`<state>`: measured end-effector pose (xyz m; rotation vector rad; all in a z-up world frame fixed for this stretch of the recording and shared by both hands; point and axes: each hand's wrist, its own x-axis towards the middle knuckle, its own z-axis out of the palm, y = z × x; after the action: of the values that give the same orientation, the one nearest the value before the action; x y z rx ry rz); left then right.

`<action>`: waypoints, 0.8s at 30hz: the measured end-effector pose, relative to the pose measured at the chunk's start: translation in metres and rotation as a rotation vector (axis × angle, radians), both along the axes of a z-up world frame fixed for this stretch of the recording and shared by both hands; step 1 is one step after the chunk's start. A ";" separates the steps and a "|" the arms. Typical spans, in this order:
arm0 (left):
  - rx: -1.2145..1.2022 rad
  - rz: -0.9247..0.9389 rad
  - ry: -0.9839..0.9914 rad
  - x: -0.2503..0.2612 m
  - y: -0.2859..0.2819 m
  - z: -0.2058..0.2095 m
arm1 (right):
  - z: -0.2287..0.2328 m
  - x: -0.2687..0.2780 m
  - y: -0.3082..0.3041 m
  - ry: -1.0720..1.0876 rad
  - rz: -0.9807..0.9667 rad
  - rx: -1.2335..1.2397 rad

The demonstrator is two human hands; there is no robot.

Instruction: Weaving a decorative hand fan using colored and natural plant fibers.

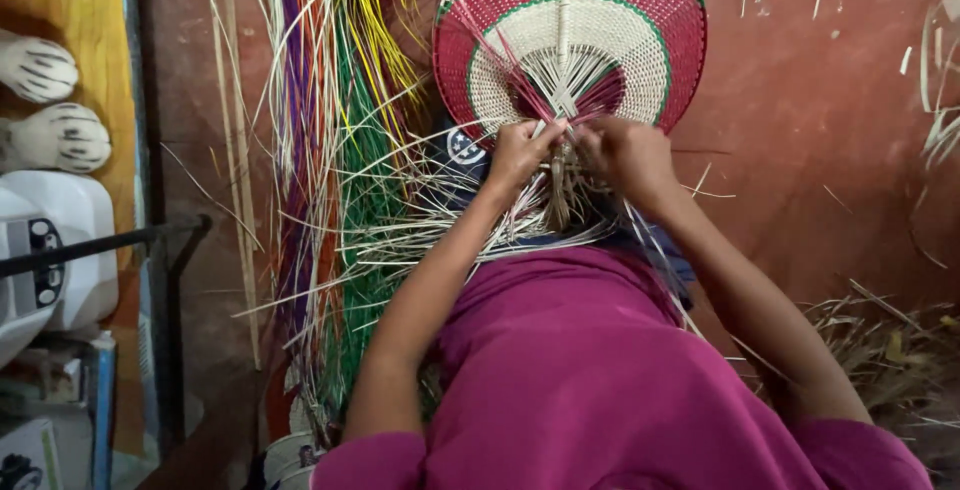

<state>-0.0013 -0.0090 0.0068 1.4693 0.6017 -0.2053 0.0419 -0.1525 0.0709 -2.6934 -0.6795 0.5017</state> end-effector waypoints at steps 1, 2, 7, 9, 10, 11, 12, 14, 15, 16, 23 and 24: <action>0.003 -0.018 0.008 0.003 -0.002 -0.001 | -0.002 0.008 -0.002 -0.006 -0.071 0.076; 0.006 -0.023 0.003 0.002 0.002 0.004 | -0.016 0.010 -0.005 -0.010 -0.075 0.079; -0.166 0.020 -0.012 -0.002 0.004 0.019 | -0.041 0.015 -0.010 0.083 -0.156 0.066; -0.180 0.036 -0.015 -0.001 0.003 0.018 | -0.044 0.012 -0.008 0.055 -0.164 0.037; -0.193 0.053 -0.017 -0.001 0.002 0.017 | -0.045 0.011 -0.007 0.027 -0.171 0.008; -0.193 0.050 -0.017 -0.001 0.003 0.018 | -0.049 0.009 -0.007 0.027 -0.174 0.007; -0.193 0.051 -0.022 -0.001 0.004 0.019 | -0.052 0.008 -0.008 0.005 -0.162 0.009; -0.195 0.048 -0.034 0.001 0.003 0.007 | -0.052 0.005 -0.009 -0.024 -0.153 0.009; -0.172 0.051 -0.035 0.001 0.002 -0.005 | -0.049 0.002 -0.009 -0.044 -0.130 0.054; -0.148 0.055 -0.037 0.002 0.001 -0.018 | -0.046 -0.001 -0.009 -0.065 -0.107 0.100; -0.064 0.039 -0.036 0.001 -0.001 -0.001 | -0.019 0.007 -0.015 0.007 0.095 0.285; -0.086 0.058 -0.037 0.000 0.000 0.004 | 0.002 0.008 -0.007 0.224 -0.024 0.446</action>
<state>-0.0014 -0.0094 0.0108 1.3680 0.5981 -0.1565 0.0498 -0.1591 0.0724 -2.1888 -0.6107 0.5597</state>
